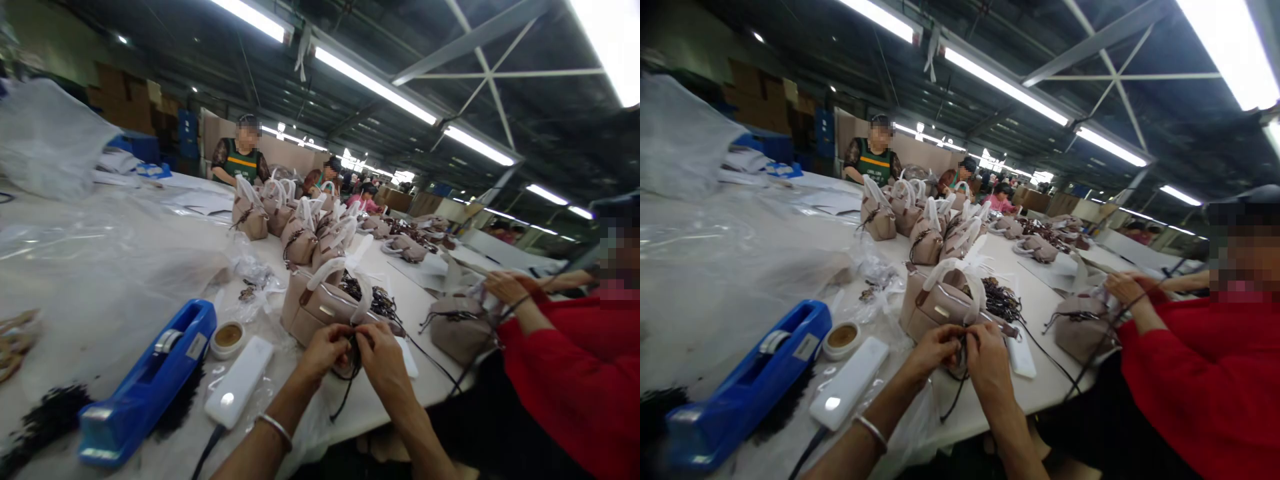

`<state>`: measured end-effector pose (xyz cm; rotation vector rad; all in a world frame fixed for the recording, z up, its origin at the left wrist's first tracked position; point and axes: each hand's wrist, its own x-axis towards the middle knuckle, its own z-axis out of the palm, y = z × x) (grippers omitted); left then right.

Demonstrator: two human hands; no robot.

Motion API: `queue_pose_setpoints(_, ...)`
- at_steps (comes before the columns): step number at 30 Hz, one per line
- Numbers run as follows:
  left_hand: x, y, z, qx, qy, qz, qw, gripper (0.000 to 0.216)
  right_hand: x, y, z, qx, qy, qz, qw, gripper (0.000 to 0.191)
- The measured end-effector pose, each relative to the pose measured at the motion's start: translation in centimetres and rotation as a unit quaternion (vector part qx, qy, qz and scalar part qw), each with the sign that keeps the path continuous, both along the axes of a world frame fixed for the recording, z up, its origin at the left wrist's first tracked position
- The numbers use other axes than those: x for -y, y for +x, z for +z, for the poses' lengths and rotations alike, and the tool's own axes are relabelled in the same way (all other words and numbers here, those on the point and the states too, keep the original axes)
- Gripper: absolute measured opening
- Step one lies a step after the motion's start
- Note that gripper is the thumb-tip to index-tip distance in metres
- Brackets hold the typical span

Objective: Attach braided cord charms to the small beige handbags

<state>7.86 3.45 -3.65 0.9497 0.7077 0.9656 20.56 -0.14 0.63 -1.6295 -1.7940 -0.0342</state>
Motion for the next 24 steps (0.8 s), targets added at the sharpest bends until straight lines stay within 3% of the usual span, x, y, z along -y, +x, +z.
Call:
queue_pose_setpoints(4, 0.2, -0.2, 0.2, 0.089, -0.059, -0.033, 0.994, 0.044, 0.1, -0.1, 0.5, -0.025, -0.001, -0.008, 1.0, 0.022)
queue_pose_setpoints(8, 0.3, 0.1, 0.4, 0.109, -0.071, -0.032, 0.991, 0.047, -0.1, 0.3, 0.7, -0.027, -0.013, -0.002, 1.0, 0.025)
queue_pose_setpoints(14, -0.4, 1.2, 0.2, 0.046, 0.031, 0.068, 0.996, 0.022, -1.0, 0.3, 1.3, 0.03, -0.028, 0.0, 0.999, 0.025)
queue_pose_setpoints(19, -0.5, 1.9, 0.2, -0.032, 0.145, 0.159, 0.976, 0.009, -1.3, 0.2, 1.6, 0.043, -0.038, 0.005, 0.998, 0.025)
queue_pose_setpoints(24, -0.3, 2.2, 0.3, -0.021, 0.158, 0.198, 0.967, 0.009, -1.2, 0.6, 1.6, 0.033, -0.046, 0.016, 0.998, 0.021)
